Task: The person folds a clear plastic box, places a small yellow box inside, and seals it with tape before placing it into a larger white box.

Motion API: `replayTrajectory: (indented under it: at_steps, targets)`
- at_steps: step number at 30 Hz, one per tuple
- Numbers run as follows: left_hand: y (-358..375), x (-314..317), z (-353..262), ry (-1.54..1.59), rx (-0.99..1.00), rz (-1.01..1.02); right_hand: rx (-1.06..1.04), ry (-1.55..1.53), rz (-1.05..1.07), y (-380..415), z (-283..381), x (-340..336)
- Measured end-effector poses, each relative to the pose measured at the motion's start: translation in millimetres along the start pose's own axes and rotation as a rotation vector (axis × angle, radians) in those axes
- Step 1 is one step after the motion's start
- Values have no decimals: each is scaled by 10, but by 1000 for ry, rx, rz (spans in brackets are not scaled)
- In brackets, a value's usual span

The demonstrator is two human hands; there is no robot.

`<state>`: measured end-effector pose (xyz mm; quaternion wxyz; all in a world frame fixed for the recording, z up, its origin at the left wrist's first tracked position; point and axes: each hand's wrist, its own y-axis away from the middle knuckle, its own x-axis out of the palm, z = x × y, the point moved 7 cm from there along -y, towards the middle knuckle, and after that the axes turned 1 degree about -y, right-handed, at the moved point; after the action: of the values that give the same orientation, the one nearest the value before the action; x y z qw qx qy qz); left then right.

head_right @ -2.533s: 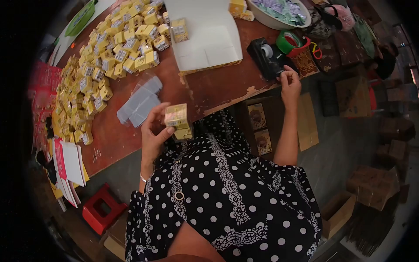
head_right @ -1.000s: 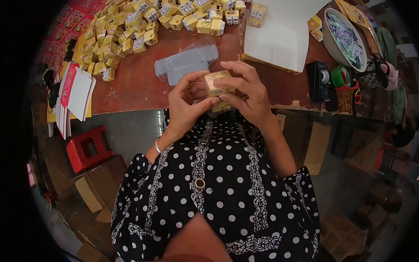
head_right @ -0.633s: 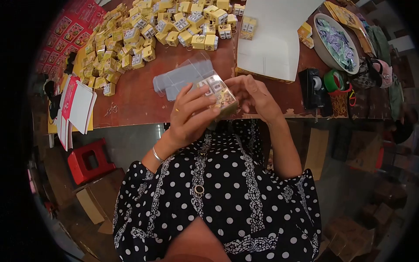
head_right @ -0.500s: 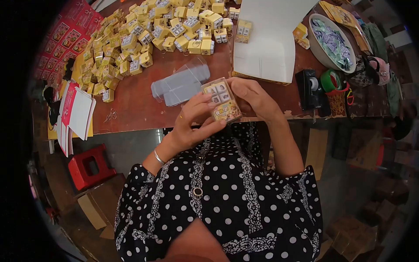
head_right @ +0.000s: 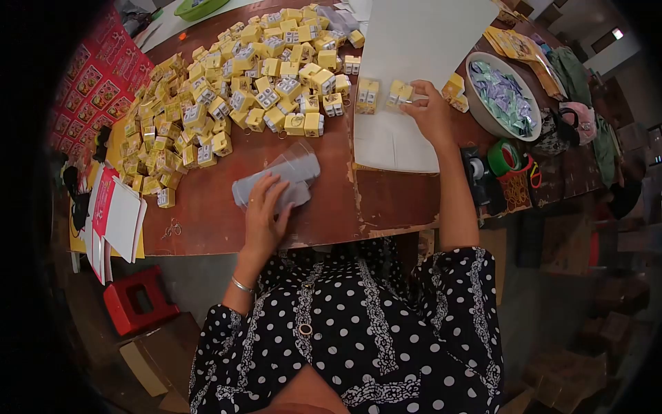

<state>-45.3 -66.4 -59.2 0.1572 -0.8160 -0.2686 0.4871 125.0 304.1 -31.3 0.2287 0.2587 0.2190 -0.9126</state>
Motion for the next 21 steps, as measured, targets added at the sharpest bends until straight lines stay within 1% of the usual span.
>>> replayTrajectory:
  at_steps: [1, 2, 3, 4, 5, 6, 7, 8, 9, 11, 12, 14, 15, 16, 17, 18, 19, 20, 21]
  targets:
    - [-77, -88, 81, -33, -73, 8, 27, 7, 49, -69, -87, 82]
    - [-128, -143, 183, -66, -147, 17, 26, 7, 50, -128, -158, 124]
    - [-150, -162, 260, -67, -149, 15, 37, -3, 100, -175, -210, 197]
    - [-161, -165, 373, -101, -198, 45, 48, -14, 151, -204, -264, 279]
    - [-168, -168, 487, -135, -248, 76, 46, -14, 155, -212, -312, 343]
    - [-180, -187, 576, -135, -252, 76, 69, -91, 136, -205, -349, 395]
    - [-184, -134, 671, -90, -262, 164, 93, -168, 116, -204, -388, 429]
    - [-191, -65, 732, -44, -273, 254, 96, -167, 121, -205, -415, 459]
    - [-210, -45, 764, -41, -280, 258, 123, -159, 132, -188, -449, 497]
    - [-231, -31, 812, 58, -283, 236, 156, -153, 161, -141, -497, 563]
    - [-231, -24, 840, 55, -306, 241, 121, -120, 136, -128, -514, 545]
    - [-251, -69, 865, 124, -347, 184, 50, -85, 73, -60, -423, 499]
    - [-239, -89, 880, 111, -381, 183, -13, -40, -16, -39, -415, 381]
    - [-251, -116, 897, 127, -425, 155, -79, 3, -111, -8, -282, 295]
    - [-251, -141, 902, 146, -461, 125, -84, -8, -90, 44, -200, 306]
    - [-232, -150, 891, 137, -476, 118, -101, -24, -194, 171, 69, 164]
    - [-229, -204, 858, 152, -451, 43, -113, -39, -304, 327, 318, 24]
    - [-220, -257, 813, 168, -421, -29, -111, -44, -299, 480, 557, 13]
    - [-195, -264, 770, 165, -423, -26, -82, -246, -173, 639, 790, 123]
